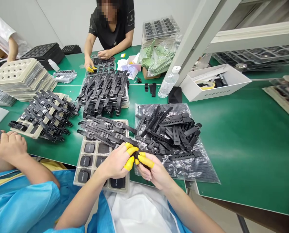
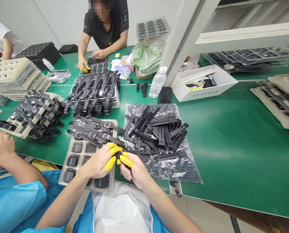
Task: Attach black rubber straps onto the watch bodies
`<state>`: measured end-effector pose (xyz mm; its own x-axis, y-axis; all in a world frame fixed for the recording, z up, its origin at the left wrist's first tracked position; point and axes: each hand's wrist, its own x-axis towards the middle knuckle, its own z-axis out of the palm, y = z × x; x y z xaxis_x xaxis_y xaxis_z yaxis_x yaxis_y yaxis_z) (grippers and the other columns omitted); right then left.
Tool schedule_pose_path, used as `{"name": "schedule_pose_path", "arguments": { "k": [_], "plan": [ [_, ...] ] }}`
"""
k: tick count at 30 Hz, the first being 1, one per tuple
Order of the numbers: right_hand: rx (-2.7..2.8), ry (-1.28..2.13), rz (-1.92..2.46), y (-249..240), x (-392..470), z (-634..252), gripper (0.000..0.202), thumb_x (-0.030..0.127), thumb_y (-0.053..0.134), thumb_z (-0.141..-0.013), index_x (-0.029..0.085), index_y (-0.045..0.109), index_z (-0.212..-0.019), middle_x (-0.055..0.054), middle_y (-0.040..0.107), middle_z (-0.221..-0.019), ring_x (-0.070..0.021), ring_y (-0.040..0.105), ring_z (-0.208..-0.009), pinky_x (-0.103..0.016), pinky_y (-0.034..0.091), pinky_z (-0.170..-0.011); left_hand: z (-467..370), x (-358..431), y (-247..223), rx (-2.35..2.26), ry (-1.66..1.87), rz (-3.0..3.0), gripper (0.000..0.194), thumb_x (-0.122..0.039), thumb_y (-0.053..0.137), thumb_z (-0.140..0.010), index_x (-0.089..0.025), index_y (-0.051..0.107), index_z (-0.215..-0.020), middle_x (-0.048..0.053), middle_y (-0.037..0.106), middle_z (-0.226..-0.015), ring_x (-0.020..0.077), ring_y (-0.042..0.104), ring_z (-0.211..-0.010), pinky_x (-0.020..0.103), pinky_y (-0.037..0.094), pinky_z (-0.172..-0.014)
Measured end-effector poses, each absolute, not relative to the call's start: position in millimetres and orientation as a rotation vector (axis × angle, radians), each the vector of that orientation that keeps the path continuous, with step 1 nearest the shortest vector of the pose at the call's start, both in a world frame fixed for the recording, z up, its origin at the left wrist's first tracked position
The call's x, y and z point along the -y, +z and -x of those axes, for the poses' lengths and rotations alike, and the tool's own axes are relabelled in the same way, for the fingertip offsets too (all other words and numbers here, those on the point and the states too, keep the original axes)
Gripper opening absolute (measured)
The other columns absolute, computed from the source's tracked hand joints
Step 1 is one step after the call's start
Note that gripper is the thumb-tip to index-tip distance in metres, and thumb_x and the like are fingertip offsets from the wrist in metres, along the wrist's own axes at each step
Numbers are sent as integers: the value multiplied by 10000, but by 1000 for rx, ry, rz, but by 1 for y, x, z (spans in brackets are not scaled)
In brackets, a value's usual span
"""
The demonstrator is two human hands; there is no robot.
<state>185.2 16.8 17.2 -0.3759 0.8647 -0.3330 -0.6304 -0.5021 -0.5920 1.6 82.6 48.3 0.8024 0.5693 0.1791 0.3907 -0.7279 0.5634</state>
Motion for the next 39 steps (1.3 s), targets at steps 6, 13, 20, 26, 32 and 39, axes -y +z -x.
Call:
{"name": "schedule_pose_path", "arguments": {
  "k": [6, 13, 20, 26, 32, 39],
  "plan": [
    [486, 1961, 839, 15, -16, -183, 426, 553, 783, -870, 213, 545, -775, 109, 413, -422, -56, 230, -371, -193, 231, -376, -2, -81, 47, -775, 343, -2521, 383, -211, 451, -947, -96, 582, -1288, 173, 647, -1143, 292, 587, -1055, 455, 591, -910],
    [629, 1869, 845, 9, -11, -180, 412, 572, 734, -913, 202, 585, -810, 104, 440, -425, -60, 272, -361, -203, 262, -388, 0, -80, 48, -668, 513, -2371, 388, -205, 363, -1032, -154, 521, -1382, 151, 648, -1219, 252, 612, -1115, 424, 570, -985],
    [645, 1870, 841, 12, -13, -182, 424, 587, 725, -915, 202, 582, -809, 105, 442, -416, -63, 274, -358, -223, 263, -407, 2, -81, 49, -670, 515, -2435, 451, -252, 373, -1036, -147, 491, -1459, 177, 616, -1239, 283, 579, -1155, 461, 564, -982],
    [783, 1776, 920, 2, -4, -181, 431, 604, 667, -960, 211, 571, -811, 87, 452, -442, -78, 296, -409, -242, 261, -446, 0, -81, 48, -601, 569, -2381, 412, -254, 335, -1047, -118, 537, -1380, 175, 653, -1190, 254, 611, -1104, 415, 555, -1009],
    [711, 1798, 900, 3, -3, -186, 386, 596, 658, -961, 225, 580, -885, 74, 472, -496, -101, 346, -431, -262, 298, -458, -3, -80, 45, -705, 614, -2346, 435, -327, 436, -1042, -85, 525, -1393, 202, 677, -1204, 268, 653, -1122, 404, 572, -989],
    [853, 1869, 976, 4, -5, -191, 519, 714, 621, -924, 208, 570, -818, 61, 435, -603, -76, 317, -443, -259, 253, -449, -10, -74, 46, -737, 1082, -1925, 234, -396, 692, -962, -163, 679, -971, 128, 746, -1025, 228, 717, -963, 354, 603, -874]
  ]
}}
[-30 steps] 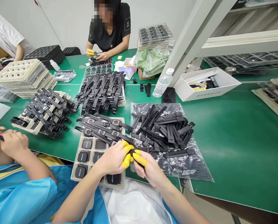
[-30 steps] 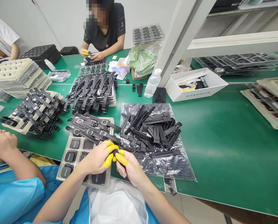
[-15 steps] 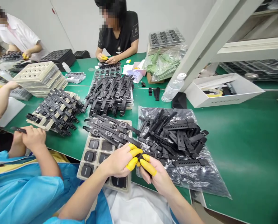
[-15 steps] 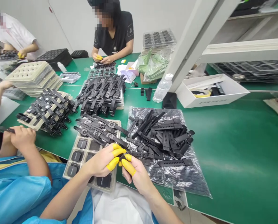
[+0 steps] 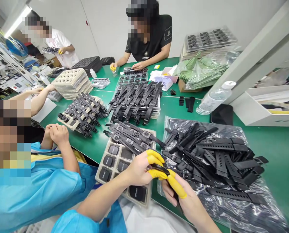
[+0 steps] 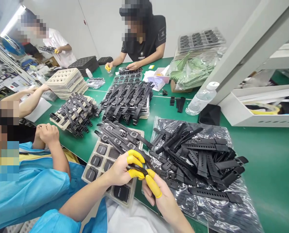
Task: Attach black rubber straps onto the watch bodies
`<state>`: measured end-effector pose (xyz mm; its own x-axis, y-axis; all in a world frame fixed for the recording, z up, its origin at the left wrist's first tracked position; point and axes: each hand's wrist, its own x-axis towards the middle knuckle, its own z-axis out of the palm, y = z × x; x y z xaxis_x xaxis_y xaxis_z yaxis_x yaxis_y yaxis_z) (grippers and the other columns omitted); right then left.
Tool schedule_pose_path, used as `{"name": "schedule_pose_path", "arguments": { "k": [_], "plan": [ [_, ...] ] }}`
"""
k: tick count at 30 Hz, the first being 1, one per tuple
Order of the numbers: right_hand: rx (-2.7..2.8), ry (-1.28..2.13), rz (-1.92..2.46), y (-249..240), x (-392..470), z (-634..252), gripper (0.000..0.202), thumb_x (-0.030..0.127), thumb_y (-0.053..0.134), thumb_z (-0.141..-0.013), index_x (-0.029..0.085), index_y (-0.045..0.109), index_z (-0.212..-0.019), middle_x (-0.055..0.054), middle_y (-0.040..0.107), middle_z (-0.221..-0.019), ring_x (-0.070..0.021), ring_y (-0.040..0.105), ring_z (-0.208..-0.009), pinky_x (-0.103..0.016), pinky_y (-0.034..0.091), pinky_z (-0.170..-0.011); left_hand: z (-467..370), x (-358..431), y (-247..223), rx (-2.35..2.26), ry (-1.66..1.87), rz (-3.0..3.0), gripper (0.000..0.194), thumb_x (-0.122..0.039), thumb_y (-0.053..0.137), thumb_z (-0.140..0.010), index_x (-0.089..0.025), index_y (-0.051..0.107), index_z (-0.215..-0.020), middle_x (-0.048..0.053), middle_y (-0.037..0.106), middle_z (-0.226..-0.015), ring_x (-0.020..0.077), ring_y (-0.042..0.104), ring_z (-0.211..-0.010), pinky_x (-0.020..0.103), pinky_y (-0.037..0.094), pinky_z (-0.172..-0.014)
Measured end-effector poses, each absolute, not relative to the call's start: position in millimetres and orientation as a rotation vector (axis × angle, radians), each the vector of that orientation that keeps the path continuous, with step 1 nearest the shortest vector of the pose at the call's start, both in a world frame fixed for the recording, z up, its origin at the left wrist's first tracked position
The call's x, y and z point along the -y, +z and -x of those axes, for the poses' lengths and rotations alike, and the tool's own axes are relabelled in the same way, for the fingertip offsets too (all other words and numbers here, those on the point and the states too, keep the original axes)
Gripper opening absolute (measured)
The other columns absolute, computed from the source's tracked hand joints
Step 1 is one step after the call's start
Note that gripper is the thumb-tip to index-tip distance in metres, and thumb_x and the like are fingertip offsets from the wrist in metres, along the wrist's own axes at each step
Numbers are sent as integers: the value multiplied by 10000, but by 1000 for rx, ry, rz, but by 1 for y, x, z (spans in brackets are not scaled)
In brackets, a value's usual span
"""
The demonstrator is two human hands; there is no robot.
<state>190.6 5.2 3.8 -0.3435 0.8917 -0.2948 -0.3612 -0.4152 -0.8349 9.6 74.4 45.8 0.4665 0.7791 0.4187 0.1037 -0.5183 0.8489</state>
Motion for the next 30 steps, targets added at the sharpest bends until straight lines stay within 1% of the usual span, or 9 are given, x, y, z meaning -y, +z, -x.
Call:
{"name": "schedule_pose_path", "arguments": {
  "k": [4, 7, 9, 11, 13, 15, 17, 22, 30],
  "plan": [
    [869, 2082, 1000, 4, -6, -195, 582, 778, 633, -873, 200, 577, -833, 100, 342, -578, -52, 167, -453, -234, 135, -438, -6, -80, 47, -865, 1264, -1251, 368, -517, 658, -982, -172, 609, -1100, 87, 769, -924, 189, 755, -774, 275, 611, -661],
    [911, 1969, 1154, 8, -7, -203, 572, 759, 683, -852, 197, 585, -814, 93, 390, -566, -51, 233, -459, -229, 198, -468, -1, -88, 44, -957, 1434, -949, 425, -577, 671, -957, -212, 507, -1098, 47, 780, -955, 138, 712, -586, 246, 586, -560],
    [891, 1819, 1237, 11, -7, -206, 556, 729, 715, -848, 195, 579, -776, 67, 477, -603, -55, 322, -470, -239, 288, -508, -1, -89, 42, -982, 1335, -957, 415, -561, 671, -959, -224, 486, -1116, 69, 778, -1084, 127, 697, -544, 255, 584, -529],
    [877, 1744, 1233, 13, -8, -205, 536, 706, 735, -844, 194, 594, -771, 36, 549, -660, -67, 384, -486, -258, 341, -531, -5, -84, 41, -973, 1084, -1151, 341, -483, 606, -1008, -215, 525, -1202, 108, 757, -1190, 150, 729, -607, 304, 624, -588],
    [878, 1765, 1167, 13, -8, -200, 515, 696, 737, -844, 197, 619, -799, 17, 577, -675, -80, 396, -480, -269, 341, -511, -11, -77, 41, -944, 824, -1518, 315, -341, 532, -1031, -191, 575, -1305, 140, 723, -1291, 219, 784, -889, 398, 659, -837],
    [876, 1817, 1099, 11, -7, -194, 508, 693, 730, -850, 199, 618, -806, 12, 573, -648, -88, 385, -470, -270, 318, -485, -14, -72, 42, -892, 613, -1906, 420, -185, 493, -983, -171, 576, -1395, 152, 671, -1394, 267, 690, -1243, 452, 563, -1096],
    [858, 1847, 1063, 8, -6, -189, 505, 689, 714, -867, 199, 609, -799, 21, 542, -598, -91, 364, -467, -266, 305, -475, -15, -70, 42, -835, 478, -2139, 561, -90, 481, -906, -159, 542, -1459, 155, 619, -1465, 265, 569, -1408, 446, 493, -1187],
    [706, 1927, 987, 1, -1, -183, 495, 667, 737, -861, 208, 576, -769, 67, 422, -502, -86, 281, -455, -249, 263, -446, -10, -74, 45, -793, 426, -2232, 570, -66, 478, -870, -162, 580, -1422, 147, 622, -1421, 245, 626, -1320, 399, 546, -1123],
    [467, 1904, 894, 10, -3, -180, 427, 579, 752, -888, 217, 557, -775, 83, 356, -525, -76, 197, -474, -234, 230, -449, -13, -71, 41, -833, 553, -2270, 512, -89, 441, -921, -141, 559, -1416, 155, 640, -1340, 247, 625, -1286, 390, 558, -1094]
  ]
}}
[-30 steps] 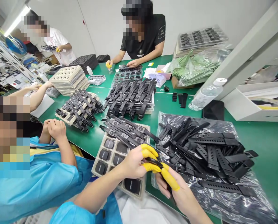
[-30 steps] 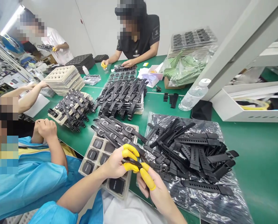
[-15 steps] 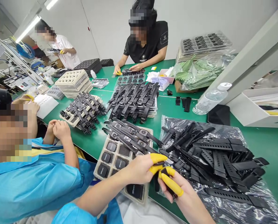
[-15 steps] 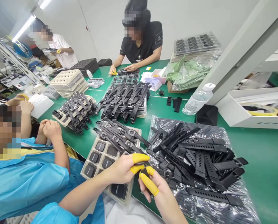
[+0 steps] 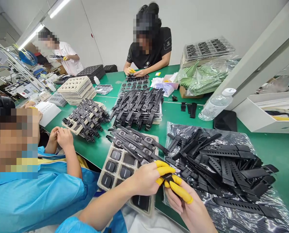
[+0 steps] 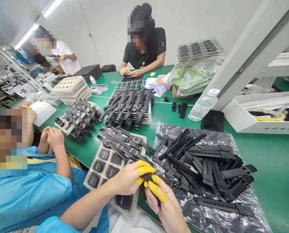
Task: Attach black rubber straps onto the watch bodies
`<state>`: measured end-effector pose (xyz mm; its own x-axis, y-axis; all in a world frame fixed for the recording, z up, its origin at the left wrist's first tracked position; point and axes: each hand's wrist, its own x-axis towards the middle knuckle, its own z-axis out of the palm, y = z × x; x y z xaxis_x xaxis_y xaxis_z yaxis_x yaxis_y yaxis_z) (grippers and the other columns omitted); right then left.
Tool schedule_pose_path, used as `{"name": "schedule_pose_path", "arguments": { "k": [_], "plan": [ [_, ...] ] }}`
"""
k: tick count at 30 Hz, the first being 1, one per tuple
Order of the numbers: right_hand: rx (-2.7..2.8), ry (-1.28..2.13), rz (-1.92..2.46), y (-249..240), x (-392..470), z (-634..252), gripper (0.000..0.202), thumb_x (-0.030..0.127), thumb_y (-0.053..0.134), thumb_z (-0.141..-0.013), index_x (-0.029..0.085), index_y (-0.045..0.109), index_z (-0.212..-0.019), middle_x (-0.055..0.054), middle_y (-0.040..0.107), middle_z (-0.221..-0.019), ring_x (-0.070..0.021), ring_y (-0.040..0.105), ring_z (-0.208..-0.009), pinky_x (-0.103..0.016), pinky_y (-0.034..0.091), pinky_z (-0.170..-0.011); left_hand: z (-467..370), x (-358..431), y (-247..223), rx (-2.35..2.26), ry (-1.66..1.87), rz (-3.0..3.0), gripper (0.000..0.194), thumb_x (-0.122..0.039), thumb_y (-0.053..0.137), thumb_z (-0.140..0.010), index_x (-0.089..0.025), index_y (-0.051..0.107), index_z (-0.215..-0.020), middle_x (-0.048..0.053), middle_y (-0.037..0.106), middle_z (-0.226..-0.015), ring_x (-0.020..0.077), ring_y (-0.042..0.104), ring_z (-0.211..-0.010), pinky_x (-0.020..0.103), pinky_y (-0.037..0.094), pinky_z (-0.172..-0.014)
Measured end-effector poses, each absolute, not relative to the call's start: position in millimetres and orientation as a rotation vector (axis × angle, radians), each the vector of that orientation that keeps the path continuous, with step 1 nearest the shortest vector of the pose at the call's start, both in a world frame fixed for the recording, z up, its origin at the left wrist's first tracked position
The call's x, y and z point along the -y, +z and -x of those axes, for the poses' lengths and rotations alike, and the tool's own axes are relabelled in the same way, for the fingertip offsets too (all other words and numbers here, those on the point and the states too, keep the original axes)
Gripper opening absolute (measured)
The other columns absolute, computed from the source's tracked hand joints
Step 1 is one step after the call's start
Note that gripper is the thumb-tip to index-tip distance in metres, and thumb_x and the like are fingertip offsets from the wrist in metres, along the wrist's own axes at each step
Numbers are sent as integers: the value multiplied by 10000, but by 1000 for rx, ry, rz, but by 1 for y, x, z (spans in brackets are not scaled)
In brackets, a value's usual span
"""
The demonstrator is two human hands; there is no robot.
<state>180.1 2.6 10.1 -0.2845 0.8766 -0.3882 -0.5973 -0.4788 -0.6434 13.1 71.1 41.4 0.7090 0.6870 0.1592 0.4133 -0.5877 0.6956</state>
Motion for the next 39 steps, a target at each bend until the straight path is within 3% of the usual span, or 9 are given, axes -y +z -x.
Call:
{"name": "schedule_pose_path", "arguments": {
  "k": [7, 16, 20, 23, 28, 31, 35, 39],
  "plan": [
    [425, 1857, 883, 6, -1, -182, 419, 563, 780, -870, 214, 571, -769, 95, 305, -521, -75, 166, -484, -218, 221, -436, -12, -73, 52, -701, 430, -2306, 527, -223, 429, -991, -95, 444, -1501, 209, 597, -1331, 288, 595, -1250, 445, 559, -1060],
    [523, 1871, 990, 11, -7, -180, 512, 659, 798, -798, 216, 541, -776, 131, 281, -485, -50, 131, -449, -190, 171, -410, -11, -71, 45, -744, 374, -2627, 455, -257, 486, -940, -66, 565, -1346, 210, 654, -1163, 316, 612, -1091, 501, 575, -974],
    [566, 1833, 964, 10, -7, -178, 488, 662, 755, -840, 217, 558, -801, 129, 304, -462, -62, 158, -432, -211, 198, -413, -9, -73, 52, -702, 489, -2428, 430, -214, 445, -982, -115, 538, -1389, 173, 657, -1225, 274, 627, -1135, 429, 586, -994],
    [730, 1681, 964, 10, -7, -184, 458, 671, 686, -892, 223, 602, -862, 95, 398, -476, -91, 262, -435, -241, 286, -448, -6, -71, 65, -655, 503, -2350, 514, -228, 484, -993, -142, 436, -1498, 173, 642, -1321, 272, 636, -1208, 416, 586, -1024],
    [1404, 1271, 1163, 19, -14, -206, 316, 556, 712, -912, 245, 723, -966, -24, 674, -739, -200, 560, -648, -333, 467, -630, 17, -66, 87, -913, 336, -2452, 619, -102, 479, -929, -194, 395, -1535, 136, 679, -1310, 276, 690, -1154, 410, 614, -953],
    [1722, 1117, 1205, 26, -21, -214, 259, 462, 609, -998, 243, 732, -1058, -48, 710, -800, -208, 596, -661, -334, 468, -626, 43, -72, 98, -1109, 258, -2528, 539, -66, 469, -918, -196, 509, -1439, 107, 720, -1236, 254, 709, -1066, 384, 607, -920],
    [1978, 848, 1222, 26, -29, -206, 297, 381, 487, -1065, 206, 727, -1072, -86, 687, -910, -203, 634, -713, -325, 489, -646, 79, -87, 107, -1207, 65, -2715, 261, -107, 497, -962, -196, 681, -1125, 105, 738, -1111, 283, 668, -1019, 429, 561, -889],
    [2228, 650, 1236, 25, -35, -182, 319, 320, 441, -1094, 168, 710, -1178, -117, 721, -1022, -218, 687, -813, -318, 512, -692, 109, -100, 108, -1313, -27, -2758, 327, -30, 447, -924, -173, 673, -1111, 95, 723, -996, 260, 645, -944, 434, 515, -933]
  ]
}}
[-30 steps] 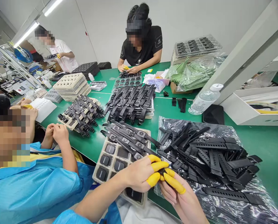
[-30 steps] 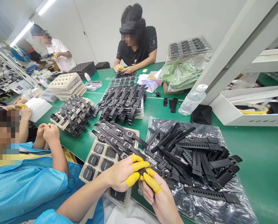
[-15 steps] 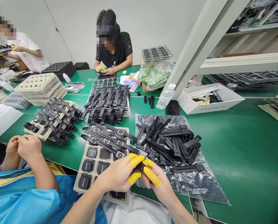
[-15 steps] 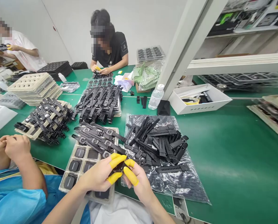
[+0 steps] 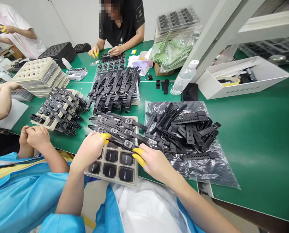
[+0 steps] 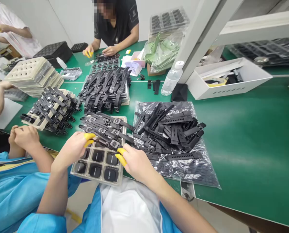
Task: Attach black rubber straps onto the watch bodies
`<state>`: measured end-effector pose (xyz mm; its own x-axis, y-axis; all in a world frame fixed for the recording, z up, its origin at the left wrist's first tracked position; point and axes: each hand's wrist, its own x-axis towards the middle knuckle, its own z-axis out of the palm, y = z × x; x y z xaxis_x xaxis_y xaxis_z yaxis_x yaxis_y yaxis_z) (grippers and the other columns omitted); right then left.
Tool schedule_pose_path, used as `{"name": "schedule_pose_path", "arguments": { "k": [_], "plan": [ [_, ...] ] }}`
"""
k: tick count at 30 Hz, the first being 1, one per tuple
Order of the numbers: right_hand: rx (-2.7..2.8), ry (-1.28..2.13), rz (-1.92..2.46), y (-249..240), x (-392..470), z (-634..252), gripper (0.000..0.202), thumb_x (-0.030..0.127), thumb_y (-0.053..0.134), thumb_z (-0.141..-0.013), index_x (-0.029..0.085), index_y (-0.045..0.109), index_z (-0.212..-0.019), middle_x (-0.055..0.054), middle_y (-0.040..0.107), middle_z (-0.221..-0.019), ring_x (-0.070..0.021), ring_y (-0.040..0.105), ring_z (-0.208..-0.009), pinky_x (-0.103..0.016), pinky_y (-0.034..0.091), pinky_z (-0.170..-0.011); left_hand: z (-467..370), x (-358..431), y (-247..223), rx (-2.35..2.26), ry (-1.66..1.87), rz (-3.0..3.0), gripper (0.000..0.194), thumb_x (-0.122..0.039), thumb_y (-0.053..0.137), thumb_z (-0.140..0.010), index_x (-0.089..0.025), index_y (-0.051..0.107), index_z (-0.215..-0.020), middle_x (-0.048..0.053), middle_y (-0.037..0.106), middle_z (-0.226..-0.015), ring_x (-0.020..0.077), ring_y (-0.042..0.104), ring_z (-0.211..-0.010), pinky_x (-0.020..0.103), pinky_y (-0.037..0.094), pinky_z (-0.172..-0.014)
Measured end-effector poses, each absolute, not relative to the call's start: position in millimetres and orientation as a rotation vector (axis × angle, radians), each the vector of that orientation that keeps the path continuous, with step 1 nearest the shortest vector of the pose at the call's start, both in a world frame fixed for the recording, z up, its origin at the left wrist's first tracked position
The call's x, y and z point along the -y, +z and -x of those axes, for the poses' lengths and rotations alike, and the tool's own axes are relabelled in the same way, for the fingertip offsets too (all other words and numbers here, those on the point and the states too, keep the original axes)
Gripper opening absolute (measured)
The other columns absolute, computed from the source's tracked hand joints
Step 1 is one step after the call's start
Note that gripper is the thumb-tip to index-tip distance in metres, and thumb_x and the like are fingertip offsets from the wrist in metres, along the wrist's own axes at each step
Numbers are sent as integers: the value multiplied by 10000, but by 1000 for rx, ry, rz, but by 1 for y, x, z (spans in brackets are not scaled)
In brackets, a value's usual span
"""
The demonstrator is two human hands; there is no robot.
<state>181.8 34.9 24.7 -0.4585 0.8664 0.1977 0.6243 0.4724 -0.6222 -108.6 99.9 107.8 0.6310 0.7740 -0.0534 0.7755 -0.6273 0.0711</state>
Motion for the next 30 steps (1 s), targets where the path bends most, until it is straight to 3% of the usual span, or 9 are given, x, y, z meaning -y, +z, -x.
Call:
{"name": "schedule_pose_path", "arguments": {
  "k": [3, 7, 14, 17, 21, 25, 30],
  "plan": [
    [2341, 534, 1237, 29, -40, -161, 292, 241, 442, -1086, 146, 689, -1210, -149, 750, -1088, -257, 703, -925, -334, 520, -711, 125, -109, 106, -1352, -69, -2677, 353, -1, 444, -892, -178, 669, -1099, 73, 716, -1002, 236, 640, -951, 411, 493, -984],
    [2494, 487, 1333, 40, -50, -142, 222, 196, 489, -1065, 163, 708, -1079, -123, 745, -1001, -252, 696, -880, -321, 480, -636, 133, -125, 95, -1365, -176, -2597, 349, -8, 457, -903, -202, 690, -1075, 58, 719, -1043, 241, 638, -1026, 430, 465, -1026],
    [2440, 450, 1339, 33, -48, -148, 204, 242, 536, -1060, 146, 687, -1157, -124, 708, -1034, -263, 683, -938, -326, 494, -638, 133, -132, 70, -1460, 45, -2741, 155, -146, 514, -978, -189, 642, -1054, 104, 656, -1120, 288, 568, -1148, 550, 376, -1170],
    [2311, 429, 1287, 22, -41, -169, 199, 266, 553, -1056, 162, 678, -1171, -111, 703, -1053, -249, 679, -936, -331, 530, -693, 147, -118, 67, -1585, 132, -2731, 112, -170, 540, -953, -181, 632, -1017, 138, 642, -1117, 327, 550, -1164, 519, 468, -1067],
    [2146, 319, 1462, 9, -43, -207, 214, 254, 545, -1056, 165, 665, -1208, -113, 710, -1068, -261, 661, -975, -354, 544, -771, 161, -101, 66, -1549, -74, -2745, 189, -159, 540, -927, -178, 670, -1063, 138, 670, -1116, 326, 572, -1088, 443, 516, -899],
    [2221, 200, 1787, 3, -61, -226, 210, 158, 570, -1000, 144, 675, -1181, -150, 699, -1127, -314, 604, -1055, -393, 518, -809, 154, -97, 65, -1542, -286, -2778, 230, -172, 560, -905, -168, 710, -1078, 149, 688, -1159, 340, 572, -1082, 447, 501, -854],
    [2343, 180, 1971, 5, -77, -219, 226, 60, 534, -954, 125, 670, -1122, -166, 657, -1092, -319, 562, -1041, -395, 477, -799, 147, -97, 67, -1566, -387, -2776, 215, -140, 554, -884, -175, 741, -985, 143, 698, -1025, 345, 573, -1065, 456, 491, -833]
  ]
}}
